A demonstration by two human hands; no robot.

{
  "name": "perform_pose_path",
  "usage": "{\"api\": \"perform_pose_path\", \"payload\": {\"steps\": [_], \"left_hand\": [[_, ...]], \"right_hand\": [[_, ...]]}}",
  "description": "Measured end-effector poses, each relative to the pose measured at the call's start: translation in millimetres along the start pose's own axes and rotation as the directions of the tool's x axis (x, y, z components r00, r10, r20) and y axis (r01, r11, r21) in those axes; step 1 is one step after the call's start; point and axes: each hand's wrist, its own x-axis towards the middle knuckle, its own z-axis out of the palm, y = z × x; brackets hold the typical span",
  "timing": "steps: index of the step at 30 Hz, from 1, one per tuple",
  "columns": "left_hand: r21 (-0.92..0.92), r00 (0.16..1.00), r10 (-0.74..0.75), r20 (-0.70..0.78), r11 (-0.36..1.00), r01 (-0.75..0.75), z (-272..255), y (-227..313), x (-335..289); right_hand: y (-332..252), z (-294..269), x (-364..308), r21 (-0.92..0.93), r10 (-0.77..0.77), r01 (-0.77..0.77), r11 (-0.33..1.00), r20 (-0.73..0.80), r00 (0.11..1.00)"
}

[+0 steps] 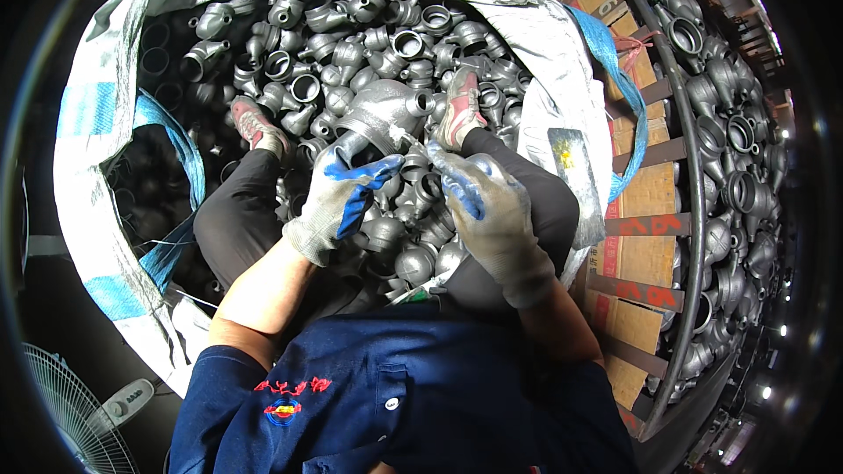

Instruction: The person cleans metal casting parts by removing debris from their holes with a small pick tool.

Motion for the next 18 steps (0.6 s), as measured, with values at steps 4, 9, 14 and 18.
{"api": "perform_pose_path", "payload": {"steps": [4, 9, 14, 18], "left_hand": [[0.175, 0.978, 0.201, 0.064, 0.962, -0.209, -7, -10, 4], [0.083, 0.983, 0.177, 0.057, 0.980, -0.181, -5, -5, 3], [-0.135, 0.997, -0.061, 0.049, 0.989, 0.068, 1, 14, -5], [-0.295, 0.998, -0.043, 0.048, 0.954, 0.056, 5, 15, -3]], "right_hand": [[5, 0, 0, 0.087, 0.050, -0.056, 0.995, 0.062, 0.997], [8, 0, -1, 0.190, 0.096, -0.105, 0.976, 0.055, 0.994], [6, -1, -4, 0.240, 0.201, -0.216, 0.946, 0.084, 0.976], [7, 0, -6, 0.246, 0.200, -0.231, 0.941, 0.146, 0.969]]}}
